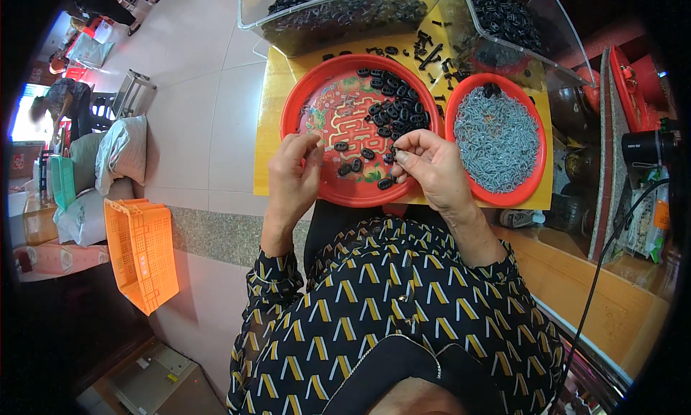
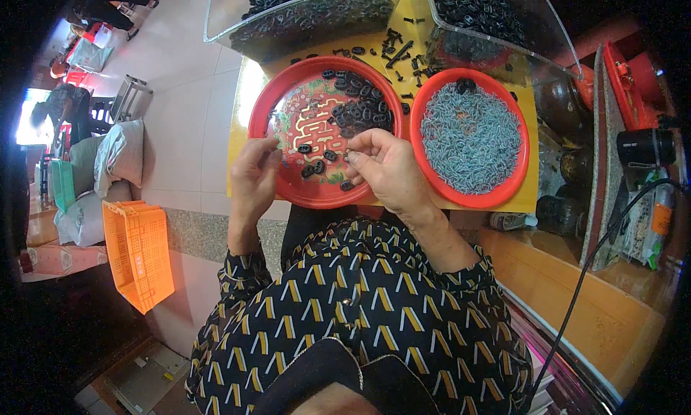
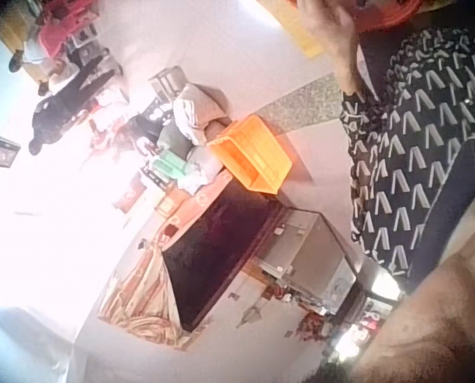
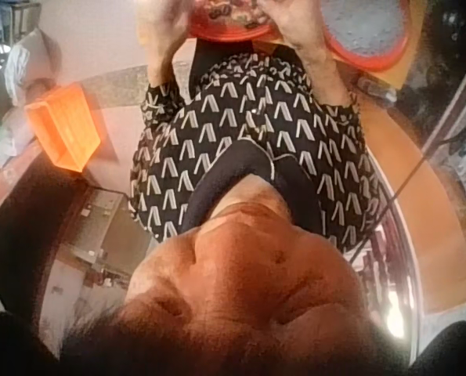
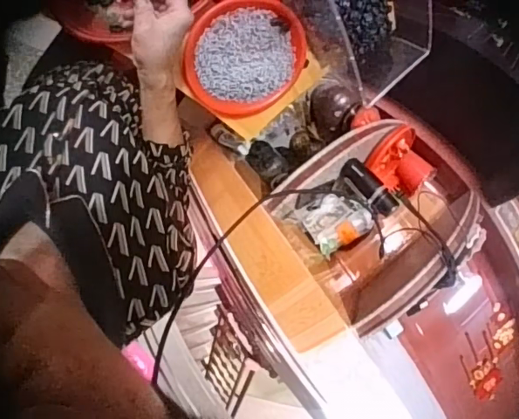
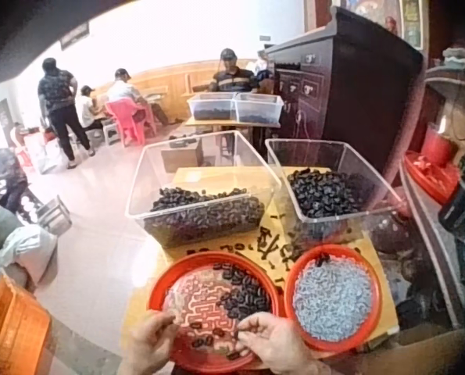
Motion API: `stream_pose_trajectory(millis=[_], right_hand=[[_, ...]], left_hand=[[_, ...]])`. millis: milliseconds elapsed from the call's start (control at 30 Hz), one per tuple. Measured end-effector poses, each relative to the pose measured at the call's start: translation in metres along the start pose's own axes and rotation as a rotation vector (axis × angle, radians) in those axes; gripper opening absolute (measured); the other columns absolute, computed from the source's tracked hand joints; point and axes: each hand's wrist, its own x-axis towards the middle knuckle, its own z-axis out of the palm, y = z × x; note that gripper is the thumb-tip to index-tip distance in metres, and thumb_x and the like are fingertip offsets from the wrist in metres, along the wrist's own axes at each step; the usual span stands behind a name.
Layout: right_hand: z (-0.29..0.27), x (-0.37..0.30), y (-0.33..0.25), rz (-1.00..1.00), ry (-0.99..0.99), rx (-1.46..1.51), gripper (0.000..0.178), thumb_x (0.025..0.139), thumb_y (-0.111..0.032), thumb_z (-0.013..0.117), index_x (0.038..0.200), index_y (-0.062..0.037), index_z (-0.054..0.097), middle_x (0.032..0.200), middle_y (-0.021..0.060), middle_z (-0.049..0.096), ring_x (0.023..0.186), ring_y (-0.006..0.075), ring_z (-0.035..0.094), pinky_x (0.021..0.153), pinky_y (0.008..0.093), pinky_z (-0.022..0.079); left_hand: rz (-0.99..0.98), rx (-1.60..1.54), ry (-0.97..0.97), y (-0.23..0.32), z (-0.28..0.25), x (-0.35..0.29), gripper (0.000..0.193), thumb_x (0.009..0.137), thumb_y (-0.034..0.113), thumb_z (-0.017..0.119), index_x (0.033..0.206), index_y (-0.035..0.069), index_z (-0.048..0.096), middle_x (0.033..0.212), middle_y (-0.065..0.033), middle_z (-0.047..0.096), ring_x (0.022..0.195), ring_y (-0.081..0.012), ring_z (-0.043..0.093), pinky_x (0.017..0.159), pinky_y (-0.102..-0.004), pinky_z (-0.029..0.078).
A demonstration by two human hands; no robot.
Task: The person sits at a table and repeatedly picks up small black plastic rings and metal screws. They insert the screws into the rings by hand and place the assembled units into a red tray. The process is repetitive and involves handling small components from a clear container.
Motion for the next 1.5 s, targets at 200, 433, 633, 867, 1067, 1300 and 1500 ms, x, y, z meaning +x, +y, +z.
stream_pose_trajectory(millis=[200, 433, 633, 867, 1067, 1300, 1500], right_hand=[[-0.018, 0.001, -0.004, -0.061, 0.114, 0.036, 0.012, 0.079, -0.002, 0.052, 0.090, 0.0037, 0.052, 0.073, 0.0059, 0.057, 0.061, 0.0091, 0.056, 0.053, 0.0197, 0.046], [-0.034, -0.004, -0.006, -0.116, 0.197, 0.038, 0.010, 0.079, -0.002, 0.052, 0.088, 0.0033, 0.053, 0.070, 0.0045, 0.056, 0.059, 0.0083, 0.055, 0.053, 0.0191, 0.045], [-0.037, -0.006, -0.002, -0.086, 0.211, 0.061, 0.010, 0.079, -0.002, 0.052, 0.087, 0.0033, 0.053, 0.070, 0.0040, 0.056, 0.059, 0.0077, 0.055, 0.052, 0.0189, 0.045], [-0.038, -0.006, 0.002, -0.108, 0.183, 0.074, 0.013, 0.079, -0.002, 0.052, 0.091, 0.0041, 0.053, 0.072, 0.0038, 0.056, 0.061, 0.0067, 0.054, 0.052, 0.0183, 0.045], [-0.036, -0.006, 0.002, -0.106, 0.161, 0.087, 0.013, 0.079, -0.001, 0.051, 0.091, 0.0039, 0.053, 0.073, 0.0038, 0.056, 0.062, 0.0067, 0.054, 0.052, 0.0181, 0.044], [-0.039, -0.002, 0.009, -0.072, 0.170, 0.117, 0.013, 0.078, -0.002, 0.052, 0.089, 0.0025, 0.052, 0.074, 0.0037, 0.055, 0.061, 0.0070, 0.054, 0.052, 0.0185, 0.043], [-0.041, -0.002, 0.008, -0.085, 0.151, 0.165, 0.008, 0.081, -0.003, 0.049, 0.088, 0.0012, 0.049, 0.075, 0.0037, 0.054, 0.066, 0.0084, 0.055, 0.054, 0.0201, 0.045]], left_hand=[[0.127, 0.051, -0.095, 0.016, 0.017, -0.003, 0.013, 0.070, -0.005, 0.057, 0.082, -0.001, 0.057, 0.076, -0.0142, 0.054, 0.068, -0.0291, 0.055, 0.059, -0.0330, 0.044], [0.385, -0.034, -0.298, 0.035, 0.063, 0.002, 0.010, 0.061, -0.001, 0.057, 0.071, 0.001, 0.057, 0.069, -0.0115, 0.048, 0.066, -0.0282, 0.050, 0.059, -0.0360, 0.040], [0.526, 0.226, -0.477, 0.040, 0.085, 0.021, 0.010, 0.061, 0.007, 0.060, 0.070, 0.003, 0.060, 0.068, -0.0081, 0.049, 0.068, -0.0244, 0.049, 0.061, -0.0344, 0.040], [0.503, 0.265, -0.563, 0.042, 0.090, 0.026, 0.010, 0.062, 0.007, 0.061, 0.071, 0.004, 0.061, 0.070, -0.0082, 0.052, 0.070, -0.0242, 0.050, 0.062, -0.0352, 0.041], [0.510, 0.257, -0.567, 0.040, 0.095, 0.025, 0.008, 0.064, 0.007, 0.060, 0.070, 0.003, 0.057, 0.073, -0.0104, 0.053, 0.070, -0.0264, 0.050, 0.065, -0.0356, 0.041], [0.511, 0.283, -0.599, 0.041, 0.096, 0.027, 0.009, 0.064, 0.007, 0.059, 0.072, 0.003, 0.055, 0.074, -0.0104, 0.051, 0.074, -0.0269, 0.049, 0.066, -0.0355, 0.040], [0.536, 0.225, -0.479, 0.042, 0.093, 0.024, 0.010, 0.065, 0.005, 0.058, 0.073, 0.002, 0.052, 0.072, -0.0102, 0.048, 0.073, -0.0264, 0.047, 0.065, -0.0360, 0.039]])
